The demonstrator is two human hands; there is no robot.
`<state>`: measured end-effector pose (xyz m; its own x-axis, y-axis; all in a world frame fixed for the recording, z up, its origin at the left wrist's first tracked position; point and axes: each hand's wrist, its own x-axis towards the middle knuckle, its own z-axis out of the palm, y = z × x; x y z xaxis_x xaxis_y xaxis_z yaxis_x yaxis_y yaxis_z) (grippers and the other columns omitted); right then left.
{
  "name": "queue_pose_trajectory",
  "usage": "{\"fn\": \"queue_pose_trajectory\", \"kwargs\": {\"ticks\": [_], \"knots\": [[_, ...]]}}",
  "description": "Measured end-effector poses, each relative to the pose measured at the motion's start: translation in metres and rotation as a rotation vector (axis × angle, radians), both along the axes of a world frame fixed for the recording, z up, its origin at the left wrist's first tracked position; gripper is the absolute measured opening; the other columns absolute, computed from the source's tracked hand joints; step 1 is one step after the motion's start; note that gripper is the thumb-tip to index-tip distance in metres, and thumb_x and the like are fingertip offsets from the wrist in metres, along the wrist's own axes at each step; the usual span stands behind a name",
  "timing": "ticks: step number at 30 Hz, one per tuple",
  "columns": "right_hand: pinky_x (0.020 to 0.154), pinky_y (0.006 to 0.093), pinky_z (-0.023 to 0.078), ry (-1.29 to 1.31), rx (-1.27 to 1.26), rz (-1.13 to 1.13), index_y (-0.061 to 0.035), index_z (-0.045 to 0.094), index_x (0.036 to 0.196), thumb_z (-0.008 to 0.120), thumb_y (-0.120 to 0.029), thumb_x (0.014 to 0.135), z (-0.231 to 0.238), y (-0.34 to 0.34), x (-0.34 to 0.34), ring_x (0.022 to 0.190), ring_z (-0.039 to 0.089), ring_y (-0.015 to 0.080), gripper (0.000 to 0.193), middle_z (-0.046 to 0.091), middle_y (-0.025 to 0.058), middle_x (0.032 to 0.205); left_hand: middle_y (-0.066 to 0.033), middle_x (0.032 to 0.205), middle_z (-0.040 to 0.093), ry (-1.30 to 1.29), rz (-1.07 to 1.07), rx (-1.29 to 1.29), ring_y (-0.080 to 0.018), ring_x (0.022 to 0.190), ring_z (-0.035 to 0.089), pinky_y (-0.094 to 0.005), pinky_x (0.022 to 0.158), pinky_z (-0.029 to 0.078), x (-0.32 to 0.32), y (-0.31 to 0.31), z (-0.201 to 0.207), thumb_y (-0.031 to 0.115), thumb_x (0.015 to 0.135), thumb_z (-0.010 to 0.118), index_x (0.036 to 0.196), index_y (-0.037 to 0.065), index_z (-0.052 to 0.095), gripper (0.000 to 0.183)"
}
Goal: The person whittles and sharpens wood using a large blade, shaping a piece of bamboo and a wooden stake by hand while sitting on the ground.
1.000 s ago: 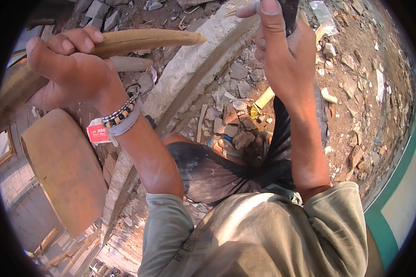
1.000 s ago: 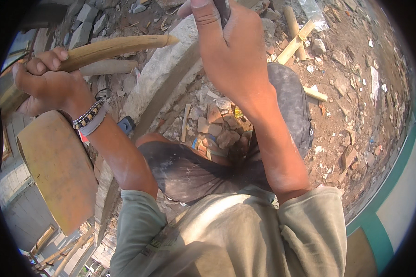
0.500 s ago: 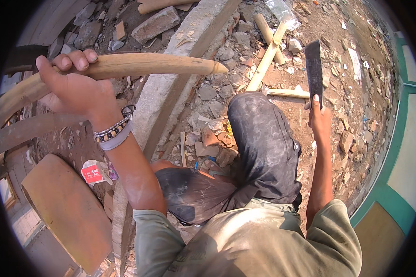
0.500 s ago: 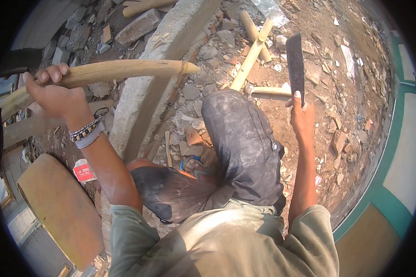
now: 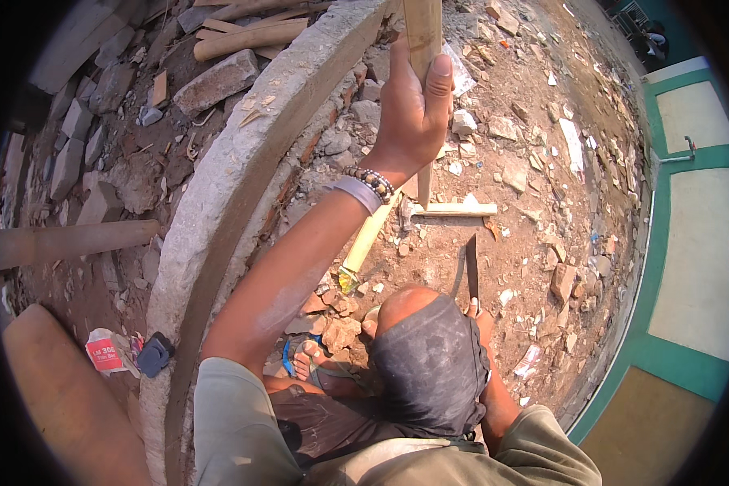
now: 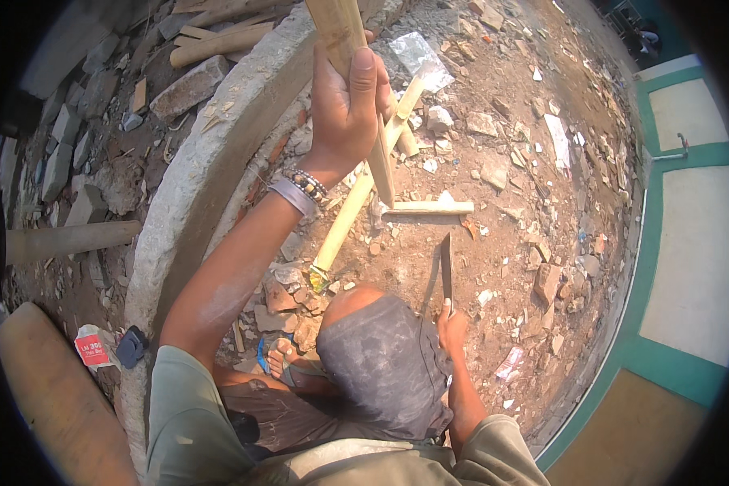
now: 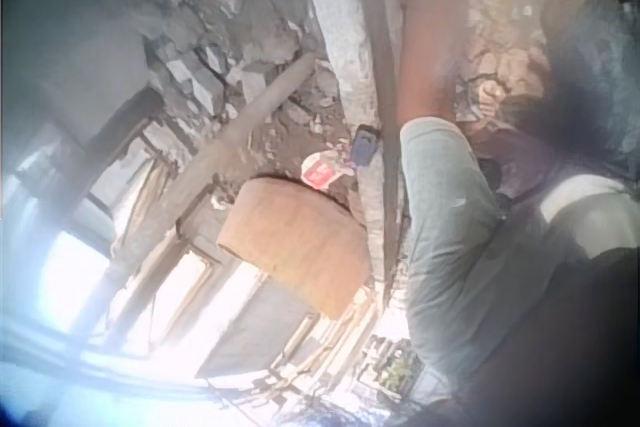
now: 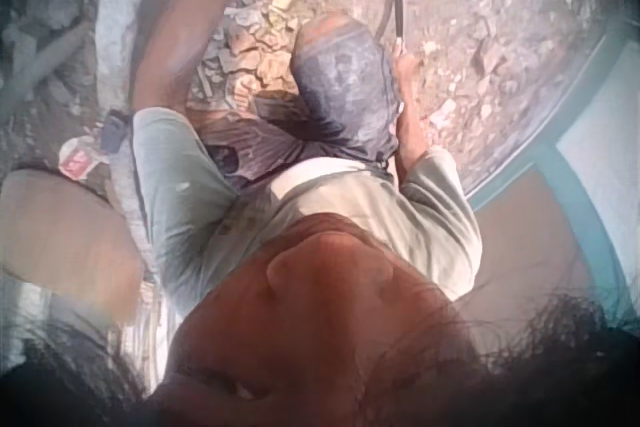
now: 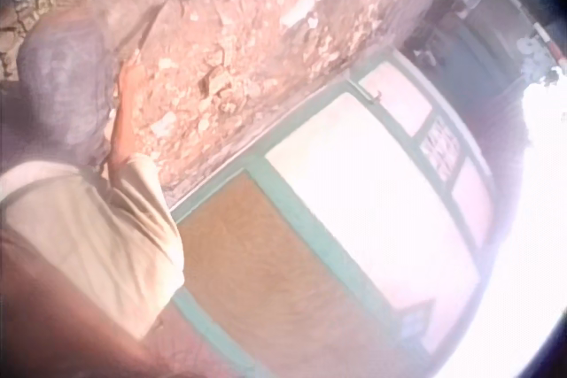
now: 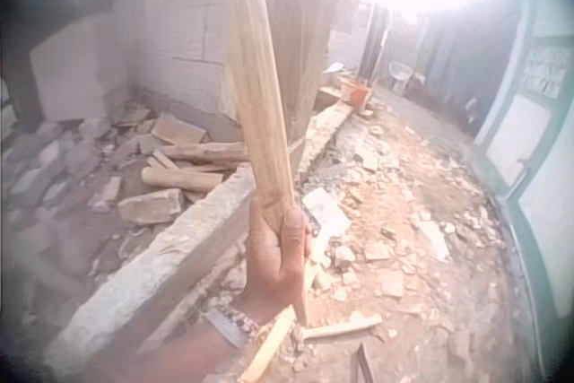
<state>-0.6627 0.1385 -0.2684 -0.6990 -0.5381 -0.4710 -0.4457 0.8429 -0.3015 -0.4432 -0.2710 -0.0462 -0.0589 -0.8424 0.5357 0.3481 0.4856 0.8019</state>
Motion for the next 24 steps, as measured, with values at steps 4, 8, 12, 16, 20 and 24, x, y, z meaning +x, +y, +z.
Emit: {"fn": "queue_pose_trajectory", "kwargs": {"ticks": [4, 8, 12, 16, 20, 24], "knots": [[0.068, 0.0447, 0.049, -0.094, 0.117, -0.119, 0.0032, 0.069, 0.085, 0.047, -0.059, 0.1, -0.018, 0.032, 0.005, 0.071, 0.067, 0.0281, 0.067, 0.067, 0.0178, 0.071, -0.001, 0.072, 0.056, -0.162, -0.266, 0.339, -0.0076, 0.054, 0.055, -0.0237, 0.05, 0.048, -0.036, 0.034, -0.049, 0.048, 0.106, 0.042, 0.119, 0.001, 0.041, 0.048], [0.069, 0.0441, 0.05, -0.277, 0.175, -0.177, 0.003, 0.069, 0.088, 0.047, -0.059, 0.1, 0.002, 0.057, 0.006, 0.074, 0.067, 0.0275, 0.067, 0.067, 0.0173, 0.075, -0.0045, 0.073, 0.063, -0.404, -0.505, 0.433, -0.0106, 0.055, 0.061, -0.0249, 0.054, 0.052, -0.069, 0.07, -0.084, 0.048, 0.106, 0.042, 0.144, -0.006, 0.03, 0.067], [0.071, 0.0434, 0.05, -0.433, 0.195, -0.21, 0.0029, 0.069, 0.091, 0.048, -0.059, 0.099, 0.012, 0.057, 0.011, 0.076, 0.067, 0.0269, 0.066, 0.068, 0.0167, 0.079, -0.018, 0.11, 0.063, -0.818, -0.346, 0.296, -0.0277, 0.094, 0.065, -0.0458, 0.085, 0.052, -0.082, 0.096, -0.184, 0.053, 0.102, 0.048, 0.153, -0.007, 0.019, 0.084], [0.073, 0.0427, 0.05, -0.552, 0.195, -0.276, 0.0027, 0.07, 0.094, 0.048, -0.06, 0.099, 0.018, 0.04, 0.001, 0.079, 0.067, 0.0263, 0.066, 0.069, 0.0162, 0.084, -0.022, 0.134, 0.047, -1.4, 0.147, 0.399, -0.0395, 0.122, 0.047, -0.0554, 0.103, 0.038, -0.024, 0.091, -0.233, 0.05, 0.086, 0.067, 0.148, -0.004, 0.03, 0.09], [0.075, 0.042, 0.051, -0.701, 0.198, -0.344, 0.0025, 0.07, 0.097, 0.049, -0.06, 0.099, 0.021, 0.013, 0.0, 0.082, 0.067, 0.0257, 0.066, 0.07, 0.0156, 0.088, -0.0185, 0.127, 0.05, -1.491, 0.228, 0.416, -0.0365, 0.113, 0.051, -0.0506, 0.097, 0.042, 0.034, 0.103, -0.255, 0.044, 0.073, 0.08, 0.126, 0.001, 0.051, 0.074], [0.076, 0.0413, 0.051, -0.836, 0.219, -0.423, 0.0023, 0.07, 0.1, 0.049, -0.06, 0.099, 0.024, -0.008, 0.002, 0.085, 0.067, 0.0251, 0.066, 0.071, 0.0151, 0.092, -0.0183, 0.122, 0.055, -1.528, 0.115, 0.24, -0.0363, 0.113, 0.053, -0.0463, 0.095, 0.046, 0.046, 0.106, -0.256, 0.026, 0.075, 0.08, 0.11, 0.006, 0.058, 0.046]]}}
